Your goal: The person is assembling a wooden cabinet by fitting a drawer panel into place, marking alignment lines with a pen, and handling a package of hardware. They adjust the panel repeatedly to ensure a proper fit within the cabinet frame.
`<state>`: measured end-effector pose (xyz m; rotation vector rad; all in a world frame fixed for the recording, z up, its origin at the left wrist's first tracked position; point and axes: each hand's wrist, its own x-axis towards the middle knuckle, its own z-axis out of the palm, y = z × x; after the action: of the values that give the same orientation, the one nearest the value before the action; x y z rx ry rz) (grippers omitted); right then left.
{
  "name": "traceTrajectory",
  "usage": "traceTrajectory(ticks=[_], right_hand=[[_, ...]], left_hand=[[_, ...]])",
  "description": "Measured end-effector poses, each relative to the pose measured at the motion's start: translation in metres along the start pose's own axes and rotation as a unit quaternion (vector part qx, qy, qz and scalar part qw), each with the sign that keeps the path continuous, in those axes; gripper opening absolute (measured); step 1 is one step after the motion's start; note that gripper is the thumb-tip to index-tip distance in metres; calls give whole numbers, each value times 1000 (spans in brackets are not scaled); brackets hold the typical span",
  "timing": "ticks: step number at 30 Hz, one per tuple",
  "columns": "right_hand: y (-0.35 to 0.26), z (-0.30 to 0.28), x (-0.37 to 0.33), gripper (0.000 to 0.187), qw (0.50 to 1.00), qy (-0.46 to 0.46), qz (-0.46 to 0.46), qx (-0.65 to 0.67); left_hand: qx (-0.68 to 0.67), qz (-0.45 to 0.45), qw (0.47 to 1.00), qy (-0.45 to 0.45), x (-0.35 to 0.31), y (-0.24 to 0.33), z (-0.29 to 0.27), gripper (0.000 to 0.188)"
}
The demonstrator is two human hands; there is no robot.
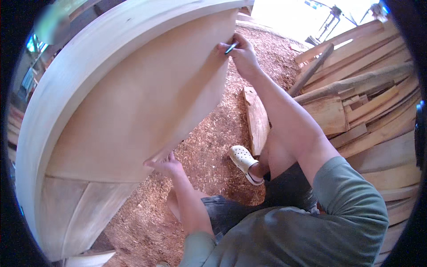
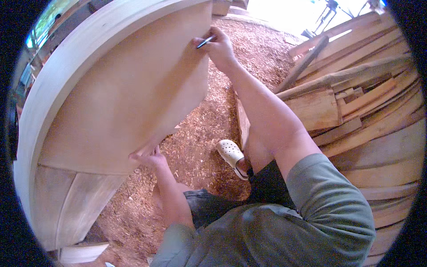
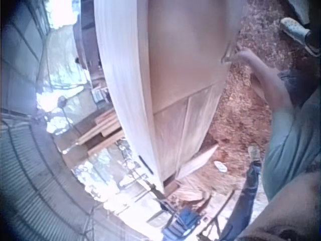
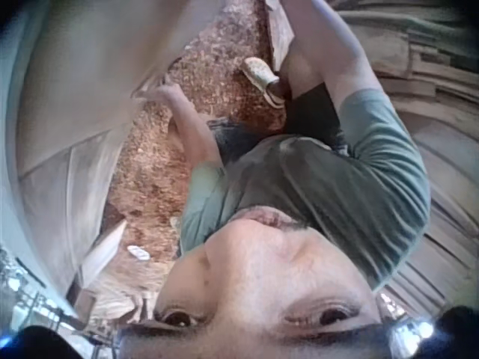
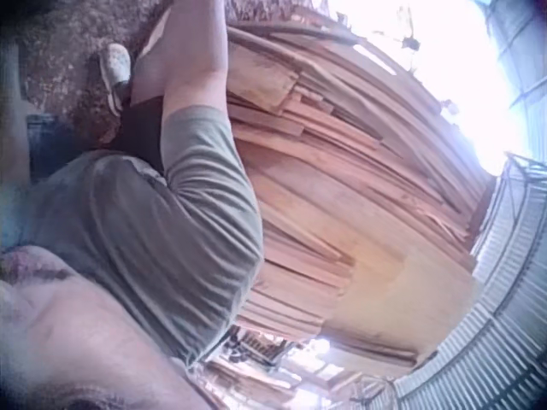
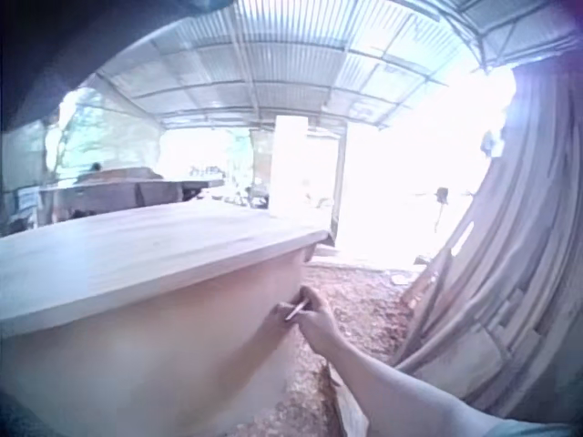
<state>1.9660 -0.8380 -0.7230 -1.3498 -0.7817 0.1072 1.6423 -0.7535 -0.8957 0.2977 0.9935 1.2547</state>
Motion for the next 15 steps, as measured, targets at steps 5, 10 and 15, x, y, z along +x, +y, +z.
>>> traceTrajectory(ticks=[5,10,15], right_hand=[[-1,2,3,35,1000,3,-2,9],[-23,8,2,36,1000,-1,-1,-27],[-29,-1,13,25,1000,-10,-15,-4]], left_hand=[[49,-18,992,-111,39,-12,-38,97],[71,5,989,-128,42,-16,-42,99],[80,27,995,-45,39,-30,-34,89]])
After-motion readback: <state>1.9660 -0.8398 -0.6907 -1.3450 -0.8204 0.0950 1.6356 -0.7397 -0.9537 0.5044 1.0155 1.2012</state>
